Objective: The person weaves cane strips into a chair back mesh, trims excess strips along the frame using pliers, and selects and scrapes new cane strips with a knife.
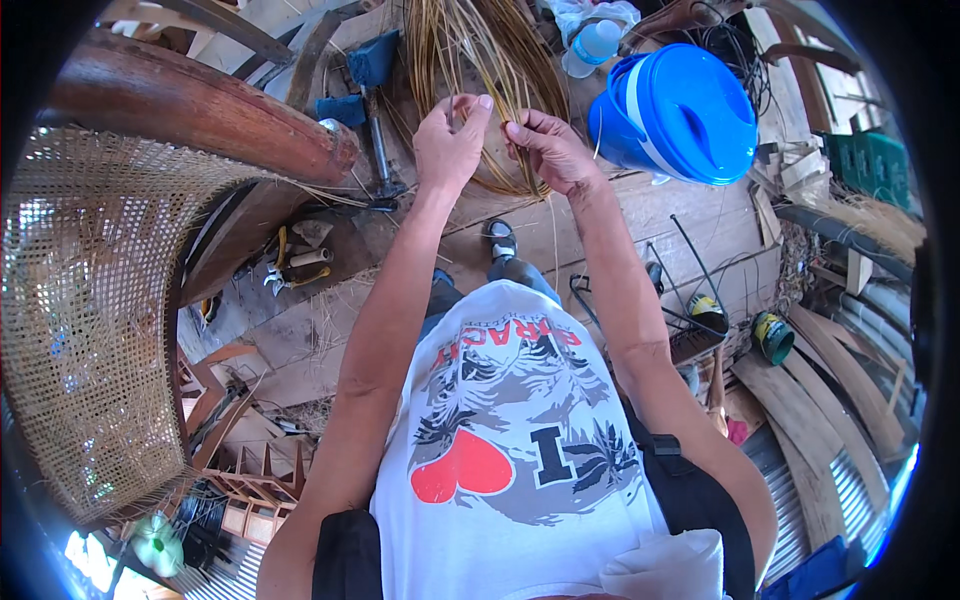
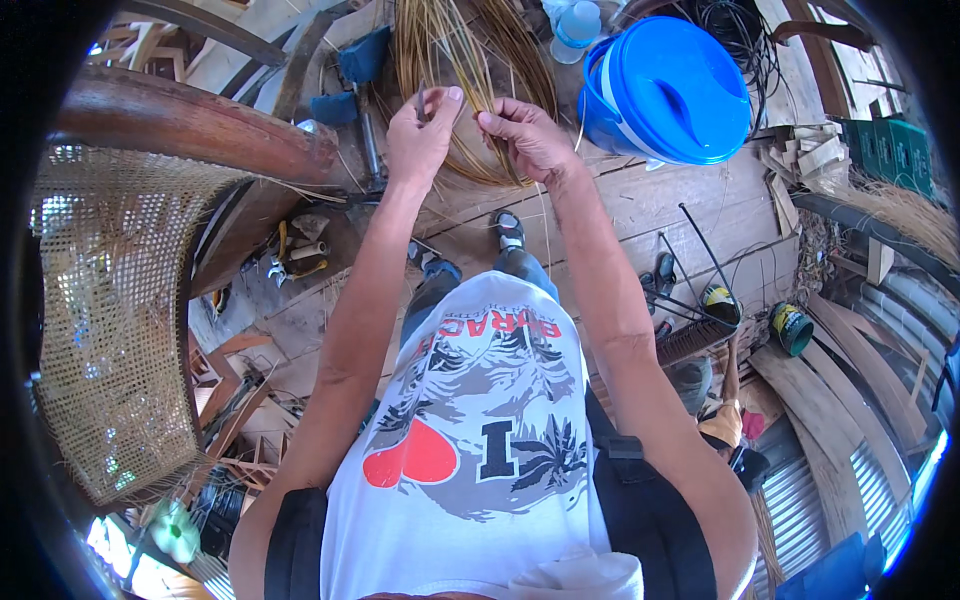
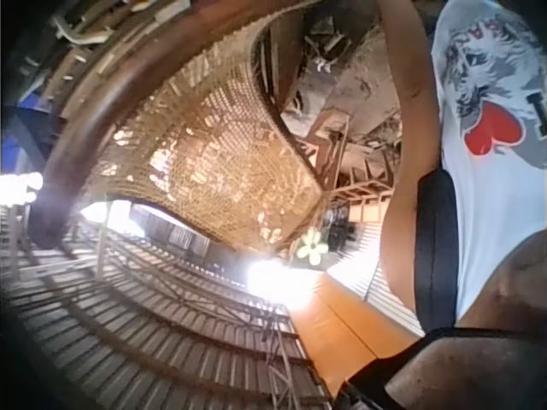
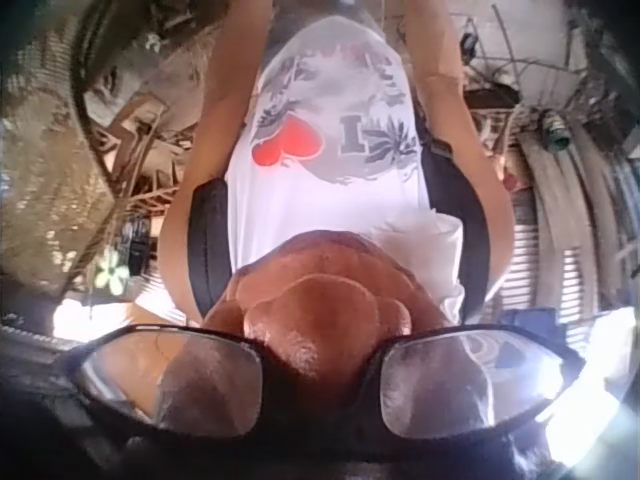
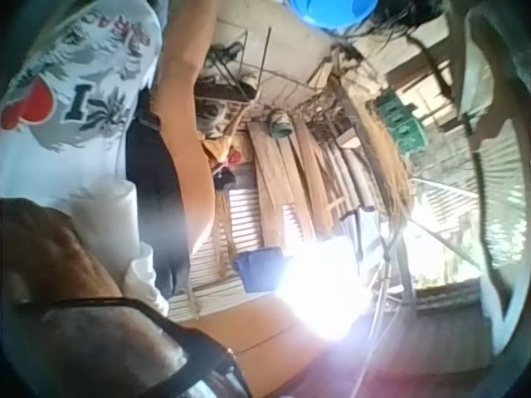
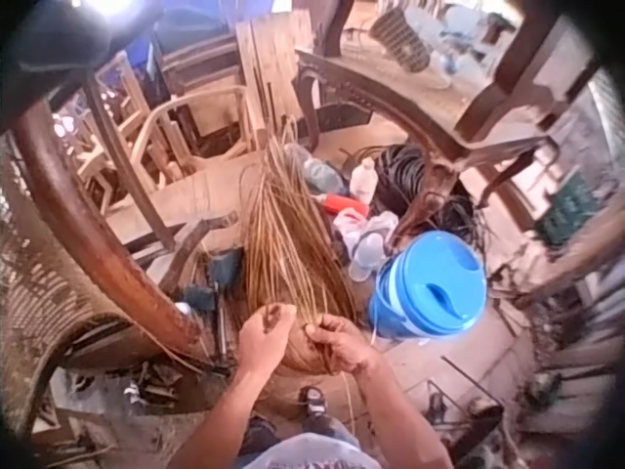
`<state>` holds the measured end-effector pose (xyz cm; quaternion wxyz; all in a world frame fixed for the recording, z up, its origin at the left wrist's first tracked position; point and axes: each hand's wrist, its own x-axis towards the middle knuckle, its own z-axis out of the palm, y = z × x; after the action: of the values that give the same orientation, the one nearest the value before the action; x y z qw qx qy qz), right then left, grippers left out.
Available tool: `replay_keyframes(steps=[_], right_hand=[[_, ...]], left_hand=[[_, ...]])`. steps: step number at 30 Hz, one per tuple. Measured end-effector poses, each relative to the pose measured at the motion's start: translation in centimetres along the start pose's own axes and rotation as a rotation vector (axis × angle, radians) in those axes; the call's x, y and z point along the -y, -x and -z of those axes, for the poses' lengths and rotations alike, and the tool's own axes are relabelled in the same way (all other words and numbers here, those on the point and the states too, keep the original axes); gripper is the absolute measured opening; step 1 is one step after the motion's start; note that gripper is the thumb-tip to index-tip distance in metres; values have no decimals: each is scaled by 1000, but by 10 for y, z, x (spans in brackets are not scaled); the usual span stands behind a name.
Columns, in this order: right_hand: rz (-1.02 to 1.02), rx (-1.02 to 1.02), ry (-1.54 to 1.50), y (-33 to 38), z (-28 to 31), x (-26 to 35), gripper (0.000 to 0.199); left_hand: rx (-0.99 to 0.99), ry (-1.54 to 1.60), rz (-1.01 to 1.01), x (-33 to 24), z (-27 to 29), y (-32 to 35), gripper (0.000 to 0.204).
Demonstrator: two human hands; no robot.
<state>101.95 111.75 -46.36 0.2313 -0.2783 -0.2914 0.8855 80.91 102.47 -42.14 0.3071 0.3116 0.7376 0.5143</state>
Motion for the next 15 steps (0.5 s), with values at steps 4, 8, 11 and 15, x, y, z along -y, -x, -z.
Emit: replay_keyframes(steps=[4,8,11,15], right_hand=[[5,2,-2,5,-2,-3,16],[-12,-44,26,12,-11,-4,16],[-13,-105,59,15,-12,-5,17],[-10,-122,178,17,-4,-2,19]], left_hand=[[164,278,210,-24,-2,8,39],[167,335,283,-17,0,5,36],[192,377,324,-6,4,3,34],[137,373,380,-2,7,6,32]])
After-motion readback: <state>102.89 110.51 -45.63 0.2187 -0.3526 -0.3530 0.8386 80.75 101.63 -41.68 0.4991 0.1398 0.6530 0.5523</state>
